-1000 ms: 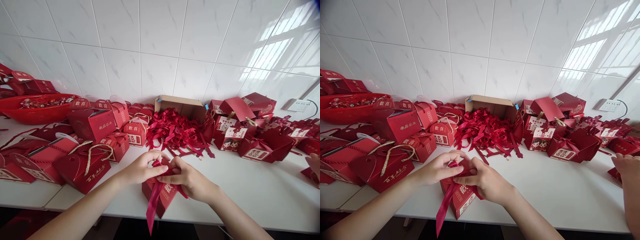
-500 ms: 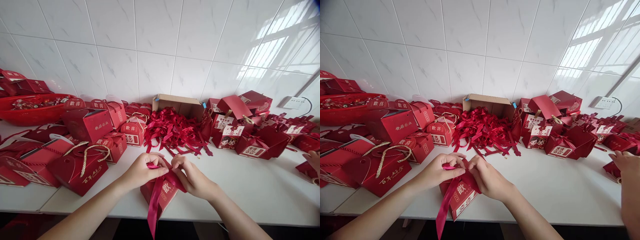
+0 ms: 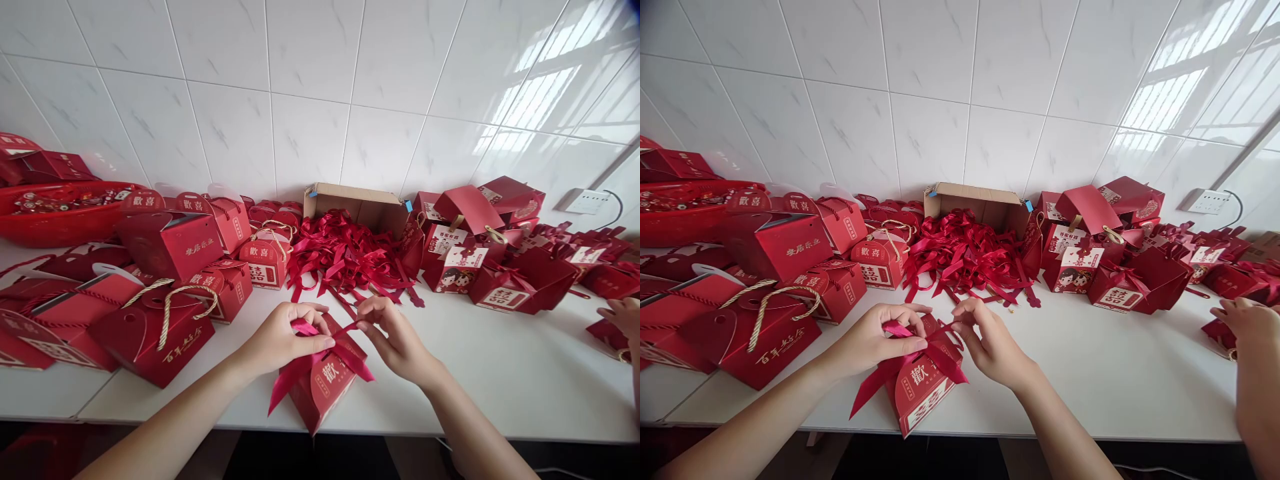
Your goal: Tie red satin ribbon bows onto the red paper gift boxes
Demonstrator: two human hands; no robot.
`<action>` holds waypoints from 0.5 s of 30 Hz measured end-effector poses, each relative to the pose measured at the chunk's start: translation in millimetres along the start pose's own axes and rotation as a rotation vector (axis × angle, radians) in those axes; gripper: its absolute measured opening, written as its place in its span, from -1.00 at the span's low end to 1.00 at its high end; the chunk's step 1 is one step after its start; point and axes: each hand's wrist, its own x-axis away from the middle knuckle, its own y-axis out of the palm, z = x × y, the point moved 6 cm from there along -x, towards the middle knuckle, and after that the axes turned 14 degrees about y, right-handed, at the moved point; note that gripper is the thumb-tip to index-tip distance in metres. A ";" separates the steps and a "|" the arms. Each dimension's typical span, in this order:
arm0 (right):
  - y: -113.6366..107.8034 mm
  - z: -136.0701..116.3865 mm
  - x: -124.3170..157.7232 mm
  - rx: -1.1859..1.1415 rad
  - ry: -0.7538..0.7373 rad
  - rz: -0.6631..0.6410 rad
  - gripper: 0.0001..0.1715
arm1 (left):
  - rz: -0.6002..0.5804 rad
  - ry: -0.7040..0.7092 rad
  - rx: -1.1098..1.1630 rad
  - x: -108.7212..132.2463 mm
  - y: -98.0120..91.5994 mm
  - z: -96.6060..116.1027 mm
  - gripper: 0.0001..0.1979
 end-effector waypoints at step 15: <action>1.0 -4.0 -7.5 0.058 0.066 -0.117 -0.69 | 0.098 0.009 -0.002 6.4 -3.9 -2.7 -0.77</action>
